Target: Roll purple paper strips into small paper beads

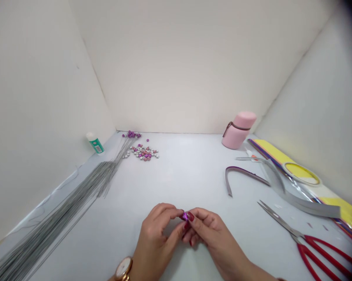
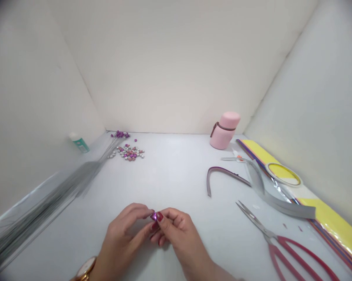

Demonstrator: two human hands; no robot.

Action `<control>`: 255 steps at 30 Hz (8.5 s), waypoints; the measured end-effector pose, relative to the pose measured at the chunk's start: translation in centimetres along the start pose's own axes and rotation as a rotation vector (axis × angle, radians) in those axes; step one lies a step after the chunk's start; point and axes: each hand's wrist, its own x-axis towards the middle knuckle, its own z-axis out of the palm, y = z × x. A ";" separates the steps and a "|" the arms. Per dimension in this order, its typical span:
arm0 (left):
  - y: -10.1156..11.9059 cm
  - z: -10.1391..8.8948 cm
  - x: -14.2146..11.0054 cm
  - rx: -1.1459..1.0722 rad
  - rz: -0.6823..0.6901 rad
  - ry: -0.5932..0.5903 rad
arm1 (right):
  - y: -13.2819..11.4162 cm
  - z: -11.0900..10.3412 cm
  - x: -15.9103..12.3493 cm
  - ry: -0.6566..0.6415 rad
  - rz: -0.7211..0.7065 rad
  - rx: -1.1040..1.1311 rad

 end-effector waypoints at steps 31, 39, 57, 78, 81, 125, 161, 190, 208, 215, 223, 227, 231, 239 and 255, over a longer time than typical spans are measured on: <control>0.1 0.3 0.3 -0.394 -0.372 -0.069 | 0.8 -1.5 0.1 0.138 -0.465 -0.761; 0.5 0.2 0.3 -0.336 -0.385 -0.033 | 0.6 -1.3 0.1 0.106 -0.316 -0.532; -4.5 -3.0 1.3 0.204 -0.224 0.141 | 1.2 -1.0 0.5 0.087 -0.283 -0.451; -4.8 -2.2 1.1 0.454 0.071 -0.241 | 0.1 -1.8 0.8 0.236 -0.444 -0.861; -5.5 -2.0 1.2 0.482 0.119 -0.240 | -1.6 -4.1 1.3 0.456 -0.496 -0.976; -0.3 0.5 0.0 -0.296 -0.536 -0.171 | 0.1 -1.0 0.9 0.018 -0.265 -0.424; -1.4 -1.2 0.9 -0.838 -0.636 0.410 | -4.5 -10.4 4.0 0.551 -0.136 0.295; -8.0 -4.8 7.7 0.093 -0.293 0.317 | 1.1 -0.1 1.5 -0.032 0.037 -0.050; -9.7 -5.3 8.6 -0.334 -0.462 0.273 | 1.8 -0.7 2.3 -0.046 0.104 0.002; -9.9 -6.2 8.5 0.098 -0.395 0.244 | 1.7 -0.5 2.2 -0.050 0.109 0.030; -10.5 -7.0 8.5 0.428 -0.362 0.188 | 1.8 -0.7 2.1 -0.069 0.109 0.035; -10.2 -7.3 8.3 0.511 -0.357 0.206 | 1.9 -0.8 2.2 -0.076 0.112 0.010; -9.8 -6.9 8.1 0.590 -0.326 0.199 | 1.9 -0.8 2.2 -0.068 0.129 -0.002; -9.0 -6.4 7.9 0.670 -0.249 0.172 | 1.7 -0.5 2.1 -0.095 0.110 0.006; -9.4 -7.6 8.2 0.653 -0.190 0.306 | 1.0 0.0 1.5 -0.105 0.108 -0.002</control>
